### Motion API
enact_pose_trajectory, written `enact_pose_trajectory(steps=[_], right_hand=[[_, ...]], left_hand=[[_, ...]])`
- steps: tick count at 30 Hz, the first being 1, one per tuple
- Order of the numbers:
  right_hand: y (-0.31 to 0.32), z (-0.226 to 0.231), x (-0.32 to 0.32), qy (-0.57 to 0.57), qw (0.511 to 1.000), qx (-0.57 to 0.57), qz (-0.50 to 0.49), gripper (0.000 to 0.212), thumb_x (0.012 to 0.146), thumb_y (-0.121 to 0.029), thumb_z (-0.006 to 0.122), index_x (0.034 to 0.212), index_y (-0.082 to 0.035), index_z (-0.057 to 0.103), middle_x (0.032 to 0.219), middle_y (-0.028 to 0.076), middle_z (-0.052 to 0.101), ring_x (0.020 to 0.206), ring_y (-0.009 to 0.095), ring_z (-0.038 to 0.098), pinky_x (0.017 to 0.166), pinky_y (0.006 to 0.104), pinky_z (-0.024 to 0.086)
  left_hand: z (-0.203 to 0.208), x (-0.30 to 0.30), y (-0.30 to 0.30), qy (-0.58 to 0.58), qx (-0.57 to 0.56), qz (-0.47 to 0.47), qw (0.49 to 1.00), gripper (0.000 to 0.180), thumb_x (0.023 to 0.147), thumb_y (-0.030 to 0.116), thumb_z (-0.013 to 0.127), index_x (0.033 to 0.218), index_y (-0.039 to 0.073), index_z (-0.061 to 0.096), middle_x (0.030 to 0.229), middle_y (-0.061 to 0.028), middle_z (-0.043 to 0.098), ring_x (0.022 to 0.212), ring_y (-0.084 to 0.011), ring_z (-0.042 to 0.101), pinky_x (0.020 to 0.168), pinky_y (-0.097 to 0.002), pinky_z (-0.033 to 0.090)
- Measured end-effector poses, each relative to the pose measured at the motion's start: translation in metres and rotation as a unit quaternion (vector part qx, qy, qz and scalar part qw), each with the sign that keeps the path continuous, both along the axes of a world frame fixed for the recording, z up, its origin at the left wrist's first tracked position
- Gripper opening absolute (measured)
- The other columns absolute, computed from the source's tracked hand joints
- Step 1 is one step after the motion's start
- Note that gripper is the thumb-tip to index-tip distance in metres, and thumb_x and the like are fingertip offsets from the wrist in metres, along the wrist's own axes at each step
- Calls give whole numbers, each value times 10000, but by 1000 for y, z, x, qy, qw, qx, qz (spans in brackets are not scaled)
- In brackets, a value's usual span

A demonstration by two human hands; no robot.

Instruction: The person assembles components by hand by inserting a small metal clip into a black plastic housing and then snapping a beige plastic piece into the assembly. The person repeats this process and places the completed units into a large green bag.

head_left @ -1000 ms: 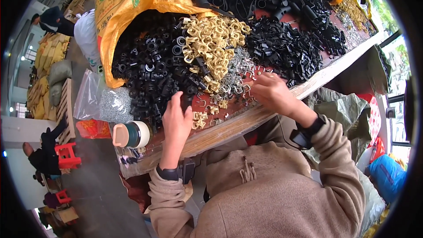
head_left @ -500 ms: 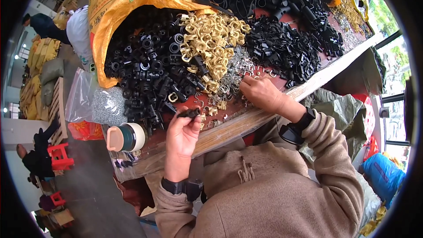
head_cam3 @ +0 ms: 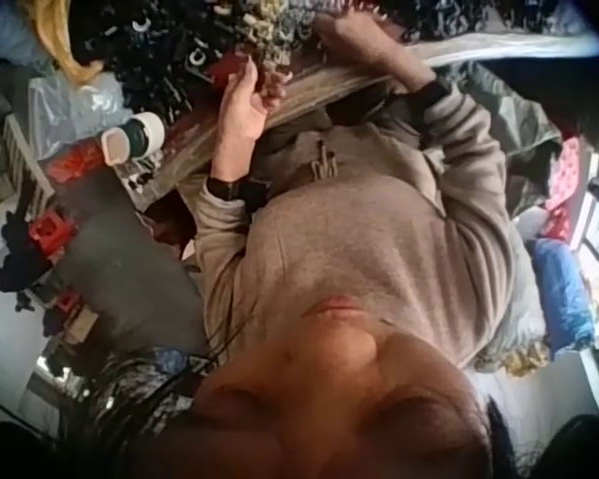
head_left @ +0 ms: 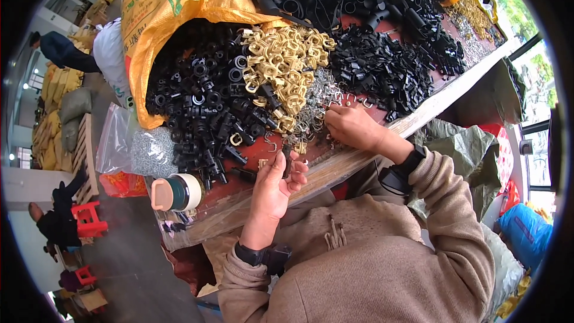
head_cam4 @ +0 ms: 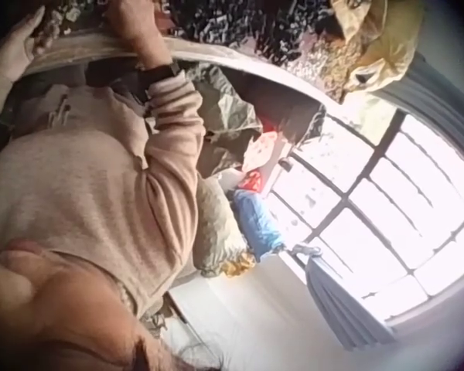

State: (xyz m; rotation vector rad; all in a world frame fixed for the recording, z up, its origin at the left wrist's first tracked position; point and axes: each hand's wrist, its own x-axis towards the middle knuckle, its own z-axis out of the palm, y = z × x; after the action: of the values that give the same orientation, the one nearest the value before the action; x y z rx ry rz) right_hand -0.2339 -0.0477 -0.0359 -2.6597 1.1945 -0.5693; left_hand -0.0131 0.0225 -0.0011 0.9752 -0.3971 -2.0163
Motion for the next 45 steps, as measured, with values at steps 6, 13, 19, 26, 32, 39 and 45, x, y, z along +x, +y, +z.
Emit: enact_pose_trajectory(steps=[6, 13, 19, 26, 32, 39, 45], right_hand=[[3, 5, -13, -267, 932, 243, -5, 109, 748, -116, 556, 757, -12, 525, 611, 37, 515, 498, 119, 495, 443, 253, 383], [24, 16, -1, -476, 690, 545, 7, 164, 807, -169, 559, 734, -27, 526, 588, -49, 438, 500, 22, 367, 440, 168, 278], [28, 18, -3, -469, 708, 529, -1, 158, 811, -167, 556, 748, -25, 531, 615, -40, 456, 522, 21, 374, 459, 169, 298], [72, 29, -110, -454, 832, 246, -203, 74, 803, -98, 531, 793, -25, 541, 639, -39, 462, 538, 27, 395, 474, 160, 309], [197, -40, -259, -464, 635, -130, -604, 78, 794, -140, 556, 786, -65, 572, 608, -70, 440, 504, 9, 338, 441, 164, 251], [243, -116, -233, -154, 682, 221, -680, 314, 650, -232, 629, 858, -11, 550, 696, 139, 567, 667, 197, 562, 626, 296, 438], [248, -144, -229, -167, 742, 159, -629, 446, 659, -260, 621, 1024, -40, 490, 869, 174, 559, 766, 256, 557, 668, 329, 436]], left_hand=[[-17, -9, 1, 44, -45, 21, 998, 184, 757, 100, 619, 910, 63, 523, 772, -50, 567, 620, -135, 560, 507, -189, 416], [-7, -36, -9, -138, -118, 17, 983, 167, 750, 104, 627, 888, 57, 546, 755, -26, 579, 614, -110, 557, 534, -189, 423], [-17, -47, -15, -208, -183, -6, 961, 155, 756, 118, 622, 870, 36, 556, 762, -46, 593, 613, -111, 568, 541, -199, 436], [-23, -31, -12, -276, -185, 17, 943, 136, 776, 106, 590, 865, 18, 538, 728, -48, 573, 599, -119, 550, 539, -201, 421], [-25, -38, -11, -300, -206, -22, 931, 130, 789, 118, 579, 865, 22, 539, 738, -41, 568, 618, -103, 535, 565, -199, 413], [-27, -38, -6, -314, -220, -25, 923, 120, 797, 122, 570, 864, 27, 541, 748, -37, 563, 629, -90, 516, 579, -198, 408], [-31, -37, -3, -328, -229, -9, 916, 124, 799, 123, 567, 872, 27, 540, 752, -31, 557, 644, -87, 510, 589, -196, 402]])
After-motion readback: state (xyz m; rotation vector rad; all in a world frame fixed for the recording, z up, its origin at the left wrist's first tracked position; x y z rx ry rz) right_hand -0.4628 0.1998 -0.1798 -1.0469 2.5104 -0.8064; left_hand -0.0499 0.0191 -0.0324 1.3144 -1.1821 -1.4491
